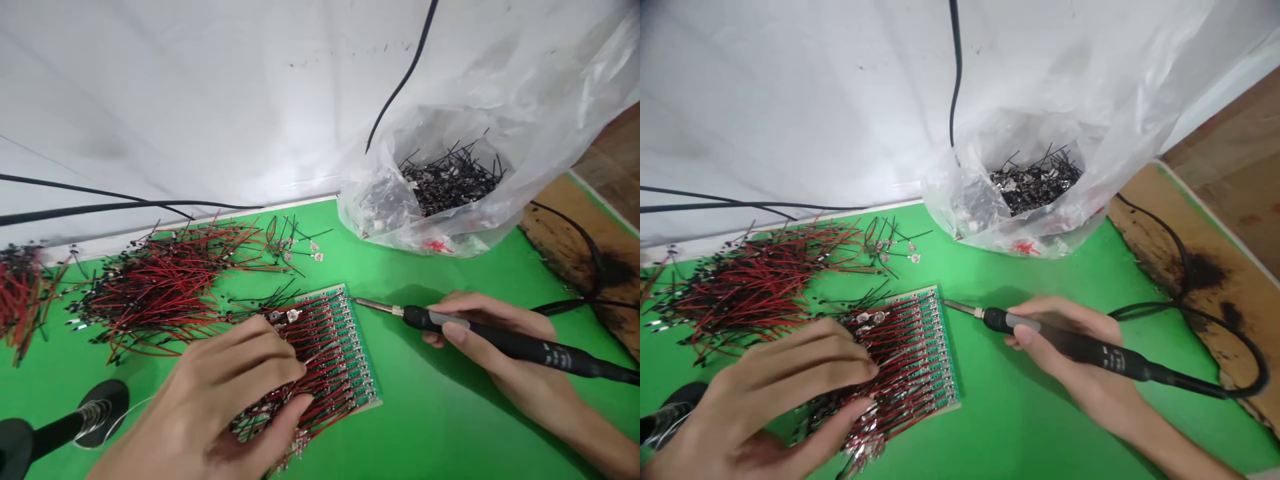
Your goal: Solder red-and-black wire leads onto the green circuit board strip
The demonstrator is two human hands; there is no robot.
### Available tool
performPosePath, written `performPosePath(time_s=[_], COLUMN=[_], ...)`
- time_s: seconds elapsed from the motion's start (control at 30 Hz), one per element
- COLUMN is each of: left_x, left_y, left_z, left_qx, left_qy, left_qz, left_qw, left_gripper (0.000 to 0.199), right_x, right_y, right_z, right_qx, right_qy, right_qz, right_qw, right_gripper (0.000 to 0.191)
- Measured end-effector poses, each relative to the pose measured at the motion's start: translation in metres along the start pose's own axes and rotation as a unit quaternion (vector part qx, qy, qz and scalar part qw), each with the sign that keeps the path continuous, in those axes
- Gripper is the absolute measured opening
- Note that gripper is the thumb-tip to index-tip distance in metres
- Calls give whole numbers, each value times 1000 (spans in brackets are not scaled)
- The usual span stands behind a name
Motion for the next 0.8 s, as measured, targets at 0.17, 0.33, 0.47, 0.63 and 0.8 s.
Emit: performPosePath(time_s=[0.17,0.33,0.47,0.63,0.8], left_x=[15,35,45,53,63], left_y=[19,19,9,3,-2], left_z=[5,15,36,64,80], left_qx=[-23,-39,7,90,114], left_qy=[99,113,45,17,49], left_qz=[-22,121,198,216,161], left_qw=[995,985,979,972,979], left_gripper=[10,19,24,29,24], right_x=[2,1,-4,-3,2], right_y=[-3,-4,-1,-1,-4], right_z=[-1,-1,-1,1,2], right_qx=[-13,-20,0,8,9], right_qy=[-34,-39,-28,-33,-27], right_qz=[14,25,29,42,52], right_qw=[999,999,999,999,998], right_gripper=[18,21,21,20,21])
Point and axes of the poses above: each hand's wrist, its own z-axis towards the middle knuckle, its own y-axis out of the back of the hand, x = y × z, the point moved 1 cm from there along z, towards the middle knuckle, and after that the axes turned 3 degrees about -z, right-handed, at the moved point
